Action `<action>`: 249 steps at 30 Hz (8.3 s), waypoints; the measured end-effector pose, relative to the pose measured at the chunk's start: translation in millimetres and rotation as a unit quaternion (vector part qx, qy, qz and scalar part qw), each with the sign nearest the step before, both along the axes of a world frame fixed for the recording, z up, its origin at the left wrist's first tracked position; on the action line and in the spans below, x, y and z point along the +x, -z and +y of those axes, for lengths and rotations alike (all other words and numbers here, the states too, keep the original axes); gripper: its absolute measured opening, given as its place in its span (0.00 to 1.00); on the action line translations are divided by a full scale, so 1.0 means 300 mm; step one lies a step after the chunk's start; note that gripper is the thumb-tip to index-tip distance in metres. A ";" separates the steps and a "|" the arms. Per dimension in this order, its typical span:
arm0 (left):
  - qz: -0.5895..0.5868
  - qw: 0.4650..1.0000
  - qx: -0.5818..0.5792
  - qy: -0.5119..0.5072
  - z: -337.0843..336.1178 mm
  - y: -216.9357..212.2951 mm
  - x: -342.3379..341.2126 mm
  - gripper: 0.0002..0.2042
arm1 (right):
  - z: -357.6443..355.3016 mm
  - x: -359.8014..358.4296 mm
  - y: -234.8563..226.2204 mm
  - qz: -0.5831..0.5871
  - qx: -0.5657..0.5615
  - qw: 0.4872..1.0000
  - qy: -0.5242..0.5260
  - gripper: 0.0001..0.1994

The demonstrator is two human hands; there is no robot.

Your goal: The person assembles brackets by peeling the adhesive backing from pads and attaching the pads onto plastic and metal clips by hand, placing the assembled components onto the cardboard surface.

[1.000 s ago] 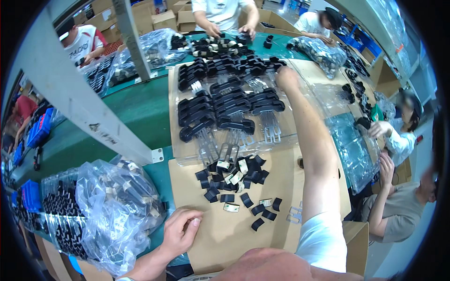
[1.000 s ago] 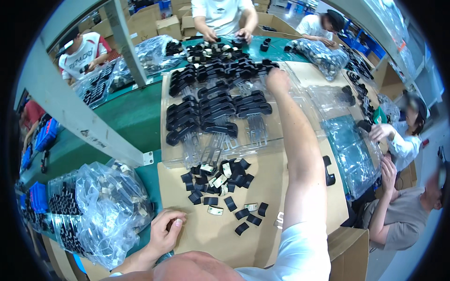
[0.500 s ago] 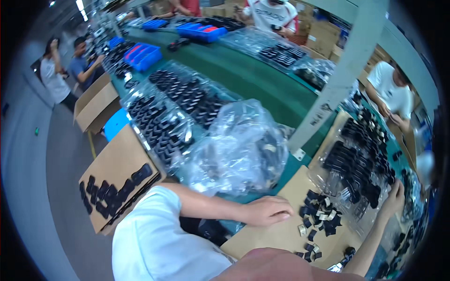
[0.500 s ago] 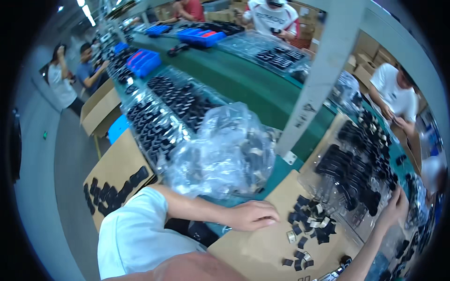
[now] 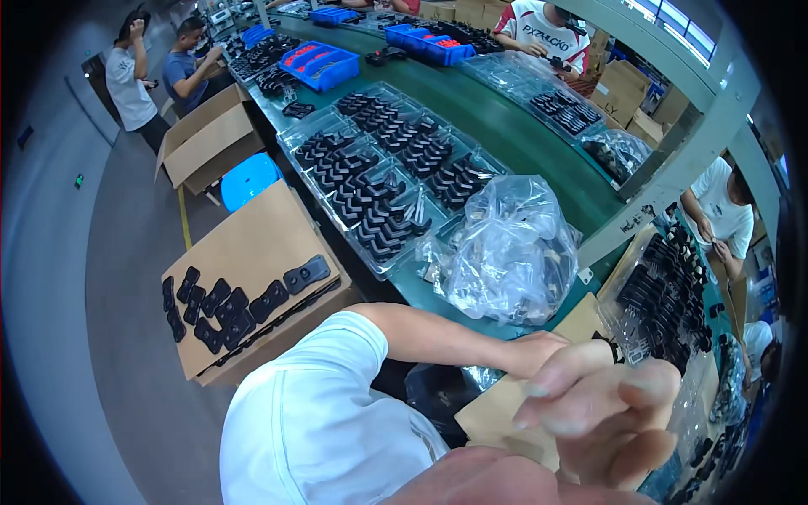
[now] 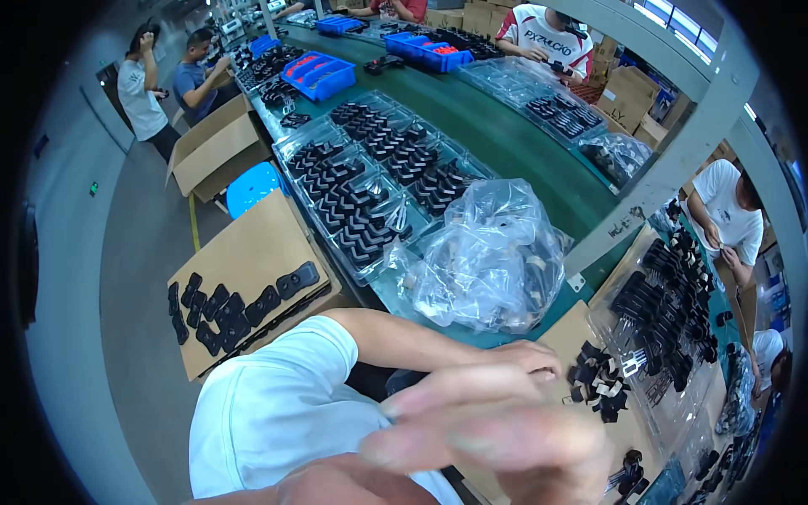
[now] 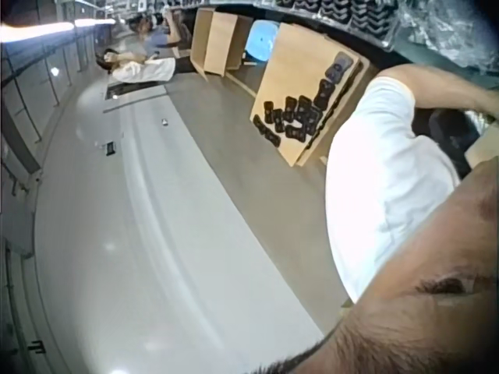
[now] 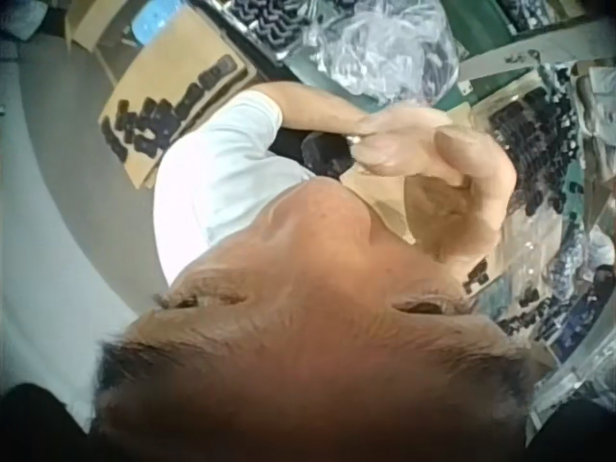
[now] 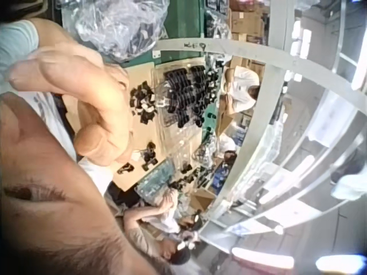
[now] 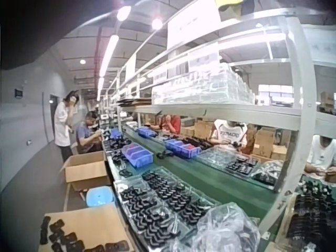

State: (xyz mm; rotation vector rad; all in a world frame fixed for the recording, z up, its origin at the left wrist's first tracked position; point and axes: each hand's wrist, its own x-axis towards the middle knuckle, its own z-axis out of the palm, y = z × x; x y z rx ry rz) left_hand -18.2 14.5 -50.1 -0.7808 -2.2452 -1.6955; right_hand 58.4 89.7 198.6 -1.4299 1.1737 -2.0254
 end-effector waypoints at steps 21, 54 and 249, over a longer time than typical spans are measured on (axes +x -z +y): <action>0.010 1.000 0.011 0.001 0.015 -0.012 0.011 0.05 | -0.059 -0.077 -0.039 0.084 -0.012 0.995 -0.048 0.25; -0.118 0.992 -0.036 0.010 -0.042 -0.107 0.049 0.07 | 0.736 -0.204 0.337 0.183 0.569 0.564 0.570 0.09; -0.223 0.963 0.149 -0.020 -0.070 -0.103 0.016 0.09 | 0.028 0.251 0.678 0.570 0.451 0.617 0.302 0.10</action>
